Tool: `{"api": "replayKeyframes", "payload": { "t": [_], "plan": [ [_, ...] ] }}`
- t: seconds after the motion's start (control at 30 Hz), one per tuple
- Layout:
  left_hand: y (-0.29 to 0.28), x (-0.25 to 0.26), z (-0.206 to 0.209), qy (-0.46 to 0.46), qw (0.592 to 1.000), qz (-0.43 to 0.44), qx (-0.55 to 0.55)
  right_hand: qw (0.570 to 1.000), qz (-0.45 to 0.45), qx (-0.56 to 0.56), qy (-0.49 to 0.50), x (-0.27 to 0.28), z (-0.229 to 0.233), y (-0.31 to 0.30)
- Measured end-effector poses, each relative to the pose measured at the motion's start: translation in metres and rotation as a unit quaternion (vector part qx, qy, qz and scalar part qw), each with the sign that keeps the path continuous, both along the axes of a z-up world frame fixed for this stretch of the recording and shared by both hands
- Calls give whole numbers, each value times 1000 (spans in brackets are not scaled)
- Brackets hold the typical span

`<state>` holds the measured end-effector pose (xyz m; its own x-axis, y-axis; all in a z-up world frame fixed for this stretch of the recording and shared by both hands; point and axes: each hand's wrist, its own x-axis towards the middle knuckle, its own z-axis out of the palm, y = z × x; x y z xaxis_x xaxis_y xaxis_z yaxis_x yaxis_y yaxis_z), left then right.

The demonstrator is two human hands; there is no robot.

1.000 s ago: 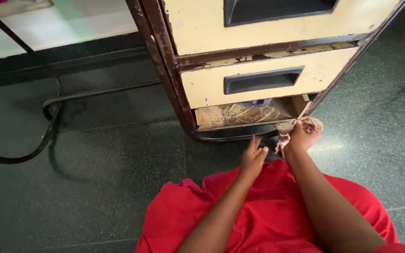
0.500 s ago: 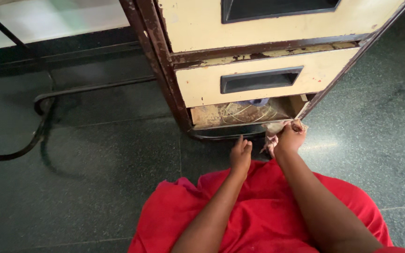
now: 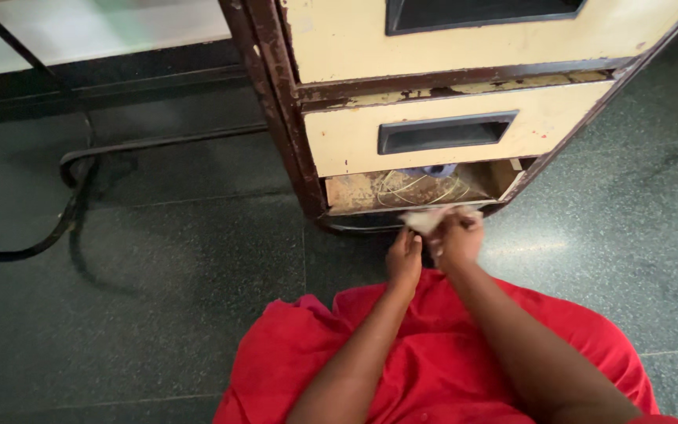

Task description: The person wipes the exterior surfaces of a two-drawer cabinet using a cloth. They clean the top surface, the front of the drawers, and the sides of the cabinet.

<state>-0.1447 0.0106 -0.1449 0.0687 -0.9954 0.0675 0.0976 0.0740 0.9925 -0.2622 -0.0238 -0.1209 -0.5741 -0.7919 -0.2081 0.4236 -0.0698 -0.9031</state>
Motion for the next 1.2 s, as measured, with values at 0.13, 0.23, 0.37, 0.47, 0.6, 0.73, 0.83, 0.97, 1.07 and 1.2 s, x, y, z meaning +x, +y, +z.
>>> {"api": "replayKeyframes", "payload": {
  "t": [0.13, 0.23, 0.37, 0.47, 0.6, 0.73, 0.83, 0.97, 1.07, 1.2],
  "plan": [
    [5, 6, 14, 26, 998, -21, 51, 998, 42, -26, -41, 27, 37, 15],
    [8, 7, 26, 97, 991, -85, 23, 998, 4, -51, -40, 14, 37, 10],
    [11, -9, 32, 211, 962, -171, 19, 992, -36, -117, -20, -16, 18, -2],
    [16, -18, 25, 209, 966, -155, -3, 994, -72, -65, 46, -13, 13, -4],
    [9, -12, 23, 168, 980, -38, 94, 992, 0, -52, 113, 14, 18, 6],
    [-3, 6, 18, 203, 974, 48, 89, 990, 90, -27, 103, 55, 34, 12],
    [-8, 9, 11, 231, 969, 50, 70, 994, 101, -3, 29, 56, 36, 13],
    [-4, -4, 16, 139, 983, 22, 118, 994, 72, -77, 3, 38, 17, 6],
    [0, -14, 22, 164, 981, -33, 103, 996, -54, -64, -40, 20, 15, -3],
    [2, -15, 22, 129, 989, -30, 63, 997, -53, -27, -41, 5, 11, -7]
  ]
}}
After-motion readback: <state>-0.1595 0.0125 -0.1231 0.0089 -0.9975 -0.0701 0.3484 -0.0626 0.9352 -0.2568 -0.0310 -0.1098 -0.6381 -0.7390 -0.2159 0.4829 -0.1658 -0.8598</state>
